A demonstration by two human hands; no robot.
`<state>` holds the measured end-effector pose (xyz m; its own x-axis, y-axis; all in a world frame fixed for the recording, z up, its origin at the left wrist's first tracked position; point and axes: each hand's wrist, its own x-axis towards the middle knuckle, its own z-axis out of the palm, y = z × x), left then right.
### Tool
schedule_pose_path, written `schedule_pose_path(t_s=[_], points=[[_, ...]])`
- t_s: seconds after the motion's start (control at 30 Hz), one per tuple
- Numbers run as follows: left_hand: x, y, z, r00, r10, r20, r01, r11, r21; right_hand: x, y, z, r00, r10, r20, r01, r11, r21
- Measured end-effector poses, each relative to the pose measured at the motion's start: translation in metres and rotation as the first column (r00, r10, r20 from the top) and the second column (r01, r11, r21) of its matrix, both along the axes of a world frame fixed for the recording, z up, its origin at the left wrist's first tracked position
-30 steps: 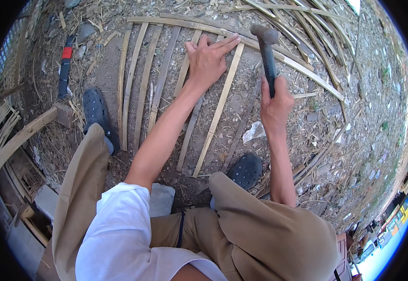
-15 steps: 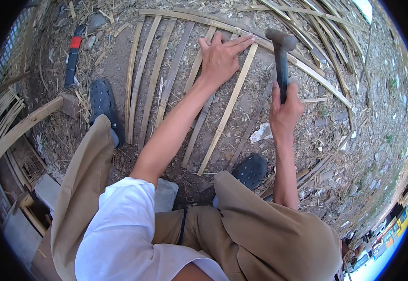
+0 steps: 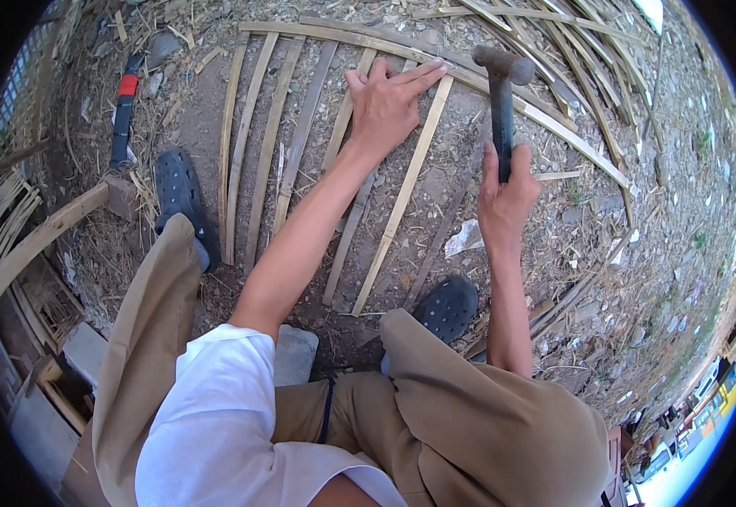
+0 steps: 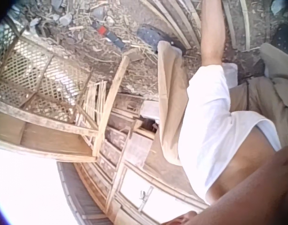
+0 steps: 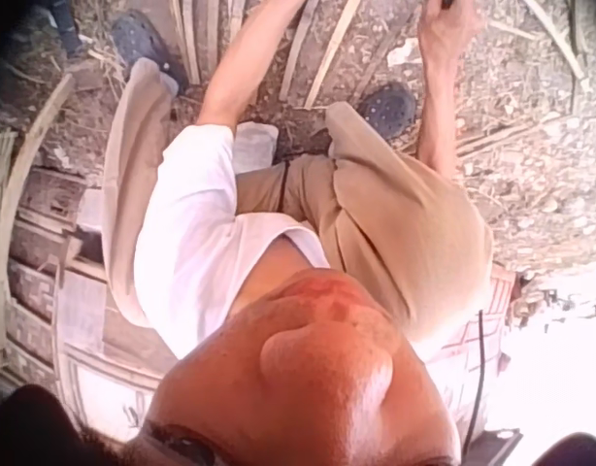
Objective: The person constructs a bamboo lattice by positioning a horizontal strip over several vertical slats and securing it using a hammer to drive small fasteners.
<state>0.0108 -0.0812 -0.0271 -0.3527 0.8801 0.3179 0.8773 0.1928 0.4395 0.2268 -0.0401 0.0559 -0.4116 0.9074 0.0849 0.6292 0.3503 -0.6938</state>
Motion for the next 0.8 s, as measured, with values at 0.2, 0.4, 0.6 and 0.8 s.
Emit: schedule_pose_path(t_s=[0.2,0.4,0.6,0.8], points=[[0.002,0.000,0.001,1.000,0.003,-0.005,-0.003,1.000,-0.003,0.002,0.002,-0.003,0.999,0.040,0.032,-0.039,0.998,-0.041],[0.001,0.001,0.001,1.000,0.008,0.016,-0.009,1.000,0.021,-0.001,0.001,-0.016,0.996,0.071,0.048,-0.070,0.997,-0.015],[-0.001,0.000,-0.001,1.000,0.010,-0.003,-0.010,1.000,0.014,-0.002,-0.014,-0.021,1.000,-0.002,0.000,0.002,1.000,-0.001],[0.000,0.000,-0.001,1.000,0.010,-0.013,-0.010,1.000,0.000,0.003,-0.010,-0.023,0.996,-0.069,-0.065,0.070,0.998,0.005]])
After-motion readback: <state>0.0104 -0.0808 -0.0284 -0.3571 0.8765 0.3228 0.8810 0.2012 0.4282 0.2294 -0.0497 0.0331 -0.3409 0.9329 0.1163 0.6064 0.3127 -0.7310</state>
